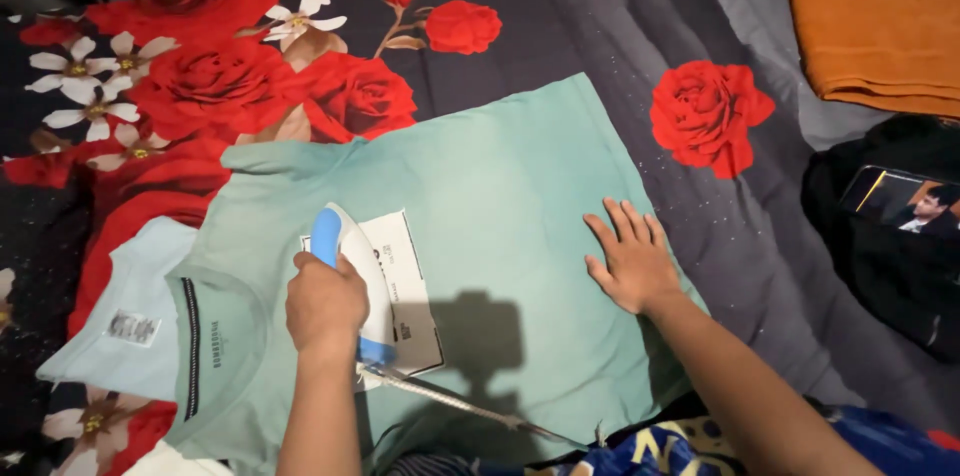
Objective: The person irons a light blue t-shirt laid flat on a bed. They use a handheld iron to smooth the front area around a printed label, moving the iron back and forth while holding the fabric with the other hand.
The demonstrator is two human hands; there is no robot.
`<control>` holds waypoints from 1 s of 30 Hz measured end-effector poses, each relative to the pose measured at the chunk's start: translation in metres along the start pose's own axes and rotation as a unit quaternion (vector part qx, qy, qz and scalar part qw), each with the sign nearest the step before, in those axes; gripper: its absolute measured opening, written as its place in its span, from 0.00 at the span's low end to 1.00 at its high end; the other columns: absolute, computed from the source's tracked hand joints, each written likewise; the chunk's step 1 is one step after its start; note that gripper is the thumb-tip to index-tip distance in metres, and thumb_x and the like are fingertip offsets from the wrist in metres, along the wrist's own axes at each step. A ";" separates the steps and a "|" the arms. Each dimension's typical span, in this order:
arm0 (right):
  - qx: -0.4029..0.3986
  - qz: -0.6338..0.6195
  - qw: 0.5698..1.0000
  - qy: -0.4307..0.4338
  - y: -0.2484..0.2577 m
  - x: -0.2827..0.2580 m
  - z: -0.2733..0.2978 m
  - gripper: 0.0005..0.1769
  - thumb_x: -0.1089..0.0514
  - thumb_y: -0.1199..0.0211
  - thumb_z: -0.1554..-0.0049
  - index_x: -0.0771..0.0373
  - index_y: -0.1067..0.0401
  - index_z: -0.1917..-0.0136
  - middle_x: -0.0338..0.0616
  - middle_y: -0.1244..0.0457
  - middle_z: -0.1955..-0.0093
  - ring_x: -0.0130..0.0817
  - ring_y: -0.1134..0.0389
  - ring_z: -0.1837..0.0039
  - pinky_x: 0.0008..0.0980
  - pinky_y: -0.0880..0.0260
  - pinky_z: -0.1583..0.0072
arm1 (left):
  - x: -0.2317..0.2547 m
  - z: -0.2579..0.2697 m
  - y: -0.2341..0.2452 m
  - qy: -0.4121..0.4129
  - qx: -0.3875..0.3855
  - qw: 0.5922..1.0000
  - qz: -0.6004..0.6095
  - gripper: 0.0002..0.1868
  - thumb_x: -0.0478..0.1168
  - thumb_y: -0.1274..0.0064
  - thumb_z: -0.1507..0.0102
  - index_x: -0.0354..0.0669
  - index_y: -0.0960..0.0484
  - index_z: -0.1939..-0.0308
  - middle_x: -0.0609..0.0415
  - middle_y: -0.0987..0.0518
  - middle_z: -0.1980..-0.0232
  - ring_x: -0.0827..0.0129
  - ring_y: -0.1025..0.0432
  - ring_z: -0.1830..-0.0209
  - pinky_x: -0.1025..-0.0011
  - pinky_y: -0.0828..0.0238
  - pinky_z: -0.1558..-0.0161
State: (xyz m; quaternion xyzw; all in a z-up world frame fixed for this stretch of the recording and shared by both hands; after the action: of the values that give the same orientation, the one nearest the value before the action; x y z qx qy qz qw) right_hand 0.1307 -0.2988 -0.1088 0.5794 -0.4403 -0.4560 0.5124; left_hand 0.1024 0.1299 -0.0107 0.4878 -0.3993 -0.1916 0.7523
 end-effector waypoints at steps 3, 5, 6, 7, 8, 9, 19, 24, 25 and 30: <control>-0.032 -0.001 0.999 -0.002 -0.011 0.006 -0.004 0.38 0.36 0.52 0.41 0.46 0.50 0.21 0.48 0.62 0.15 0.47 0.65 0.16 0.53 0.68 0.22 | -0.004 -0.003 0.005 -0.009 -0.001 1.000 -0.021 0.25 0.50 0.52 0.32 0.29 0.30 0.43 0.29 0.20 0.48 0.36 0.24 0.47 0.47 0.27 0.46; -0.051 0.013 0.999 -0.006 -0.016 0.007 -0.004 0.39 0.35 0.53 0.40 0.46 0.52 0.20 0.48 0.64 0.15 0.48 0.67 0.16 0.53 0.69 0.22 | -0.011 -0.006 0.012 -0.021 0.005 0.999 -0.032 0.24 0.49 0.52 0.31 0.30 0.29 0.44 0.29 0.20 0.48 0.36 0.24 0.47 0.47 0.27 0.45; -0.067 0.027 0.997 -0.008 -0.020 0.008 -0.005 0.40 0.34 0.54 0.40 0.46 0.53 0.19 0.49 0.65 0.14 0.48 0.68 0.15 0.54 0.70 0.22 | -0.012 -0.008 0.016 -0.033 0.012 0.998 -0.042 0.23 0.49 0.52 0.31 0.30 0.29 0.44 0.29 0.20 0.48 0.36 0.24 0.47 0.47 0.28 0.45; -0.068 0.029 0.997 -0.010 -0.020 0.009 -0.005 0.40 0.34 0.54 0.40 0.46 0.53 0.19 0.49 0.65 0.14 0.48 0.68 0.15 0.54 0.70 0.22 | -0.013 -0.011 0.016 -0.034 0.010 0.999 -0.041 0.23 0.49 0.52 0.31 0.30 0.29 0.44 0.29 0.20 0.48 0.36 0.24 0.47 0.47 0.28 0.45; -0.074 0.025 0.997 -0.011 -0.021 0.010 -0.005 0.40 0.34 0.55 0.40 0.46 0.54 0.19 0.48 0.67 0.14 0.48 0.69 0.15 0.54 0.71 0.22 | -0.014 -0.014 0.019 -0.034 0.028 0.998 -0.043 0.24 0.49 0.52 0.31 0.29 0.29 0.44 0.28 0.20 0.49 0.35 0.24 0.48 0.47 0.27 0.45; -0.080 0.021 0.997 -0.009 -0.021 0.011 -0.009 0.41 0.33 0.55 0.40 0.46 0.55 0.19 0.48 0.68 0.14 0.47 0.70 0.15 0.54 0.71 0.22 | -0.015 -0.018 0.022 -0.033 0.047 0.997 -0.044 0.24 0.49 0.51 0.31 0.28 0.29 0.44 0.27 0.20 0.50 0.35 0.24 0.48 0.47 0.27 0.46; -0.171 0.015 0.985 -0.029 -0.044 0.016 -0.021 0.46 0.31 0.60 0.40 0.46 0.67 0.16 0.49 0.79 0.13 0.49 0.80 0.14 0.56 0.78 0.22 | -0.014 -0.019 0.029 -0.018 0.072 0.996 -0.053 0.24 0.51 0.51 0.31 0.29 0.28 0.45 0.29 0.19 0.51 0.35 0.23 0.50 0.46 0.27 0.48; -0.207 0.027 0.977 -0.047 -0.042 0.018 -0.010 0.47 0.30 0.60 0.40 0.45 0.69 0.15 0.48 0.81 0.13 0.48 0.82 0.14 0.55 0.79 0.21 | -0.027 -0.004 0.028 -0.047 0.087 0.995 0.001 0.25 0.52 0.48 0.33 0.33 0.26 0.43 0.28 0.18 0.54 0.32 0.24 0.52 0.44 0.27 0.50; -0.203 0.028 0.978 -0.046 -0.041 0.019 -0.013 0.47 0.30 0.60 0.40 0.45 0.69 0.15 0.48 0.81 0.13 0.48 0.82 0.14 0.55 0.79 0.21 | -0.026 -0.003 0.030 -0.048 0.091 0.995 0.004 0.25 0.52 0.48 0.33 0.33 0.26 0.43 0.28 0.18 0.54 0.32 0.24 0.52 0.44 0.27 0.50; -0.213 0.011 0.976 -0.048 -0.045 0.018 -0.013 0.46 0.30 0.61 0.39 0.44 0.70 0.15 0.46 0.82 0.13 0.46 0.83 0.14 0.54 0.79 0.21 | -0.029 0.003 0.035 -0.057 0.094 0.993 0.049 0.26 0.53 0.46 0.34 0.33 0.23 0.45 0.28 0.18 0.54 0.31 0.24 0.52 0.45 0.28 0.48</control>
State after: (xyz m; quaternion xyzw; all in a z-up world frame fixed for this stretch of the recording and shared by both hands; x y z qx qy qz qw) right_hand 0.1489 -0.3100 -0.1543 0.4292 -0.3635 -0.5611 0.6073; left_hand 0.0786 0.1632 0.0086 0.5241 -0.4812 -0.1435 0.6879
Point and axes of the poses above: each hand's wrist, its own z-axis away from the middle knuckle, its own y-axis out of the back of the hand, x = y × z, the point moved 9 cm from there along -z, towards the middle knuckle
